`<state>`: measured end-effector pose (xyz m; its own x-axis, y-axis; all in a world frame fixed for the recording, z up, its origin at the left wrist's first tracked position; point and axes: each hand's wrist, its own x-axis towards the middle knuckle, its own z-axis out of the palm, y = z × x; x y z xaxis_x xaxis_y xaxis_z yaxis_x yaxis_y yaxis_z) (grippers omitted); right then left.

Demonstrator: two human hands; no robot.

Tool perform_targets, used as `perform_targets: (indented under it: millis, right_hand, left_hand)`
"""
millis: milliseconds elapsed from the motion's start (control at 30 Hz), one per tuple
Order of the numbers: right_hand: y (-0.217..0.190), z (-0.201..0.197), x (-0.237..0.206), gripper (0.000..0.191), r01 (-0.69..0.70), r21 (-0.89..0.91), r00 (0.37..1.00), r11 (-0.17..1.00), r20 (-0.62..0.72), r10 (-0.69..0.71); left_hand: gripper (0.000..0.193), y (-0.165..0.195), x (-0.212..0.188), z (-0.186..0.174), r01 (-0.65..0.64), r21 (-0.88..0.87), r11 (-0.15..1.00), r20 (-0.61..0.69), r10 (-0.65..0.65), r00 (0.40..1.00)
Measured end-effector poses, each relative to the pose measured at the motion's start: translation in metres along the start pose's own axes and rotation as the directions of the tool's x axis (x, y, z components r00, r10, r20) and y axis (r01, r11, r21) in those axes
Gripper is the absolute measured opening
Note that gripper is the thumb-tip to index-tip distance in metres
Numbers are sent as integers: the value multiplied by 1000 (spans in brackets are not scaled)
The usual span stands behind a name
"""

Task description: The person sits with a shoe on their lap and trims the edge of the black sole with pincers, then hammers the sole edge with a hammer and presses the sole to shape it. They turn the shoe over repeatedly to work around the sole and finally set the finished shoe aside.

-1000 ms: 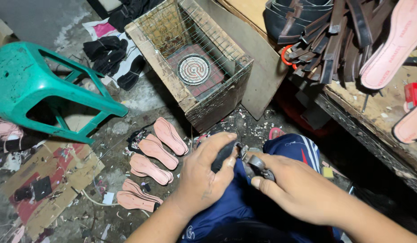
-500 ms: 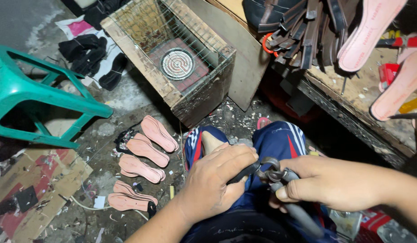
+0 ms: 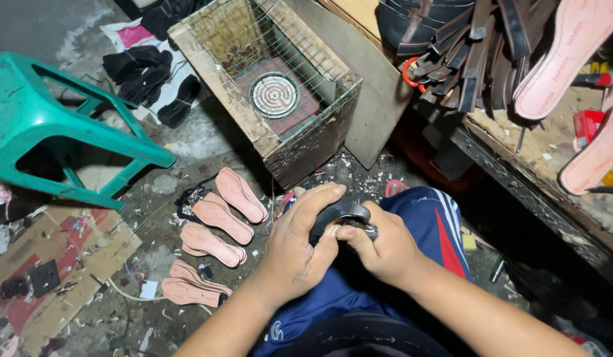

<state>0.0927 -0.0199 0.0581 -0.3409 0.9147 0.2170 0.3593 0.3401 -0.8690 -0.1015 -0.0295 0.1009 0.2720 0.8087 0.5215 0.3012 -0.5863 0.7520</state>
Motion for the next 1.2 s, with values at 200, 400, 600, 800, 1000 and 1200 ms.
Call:
perform_targets:
  millis: [200,400,600,800,1000,1200]
  right_hand:
    - [-24,-47,25,22,-333,70,868,940,413,276]
    - [-65,-69,19,41,122,-533,967,837,254,21]
    - [-88,-77,27,52,177,-724,962,667,270,37]
    - [-70,-74,16,26,9,-811,942,585,204,268]
    - [-22,-23,19,32,161,-559,975,814,-40,-220]
    - [-20,1,18,36,220,-509,967,832,-2,-256]
  left_hand:
    - [44,3,5,2,7,90,996,-86,1,996]
    - [42,7,14,16,34,162,986,-165,-7,986]
    - [49,16,19,26,-5,293,956,-91,33,995]
    - [51,17,17,30,-12,265,964,-81,35,996]
    - [45,3,13,8,193,-16,981,-57,-193,980]
    - [56,9,8,-28,46,47,998,15,-46,999]
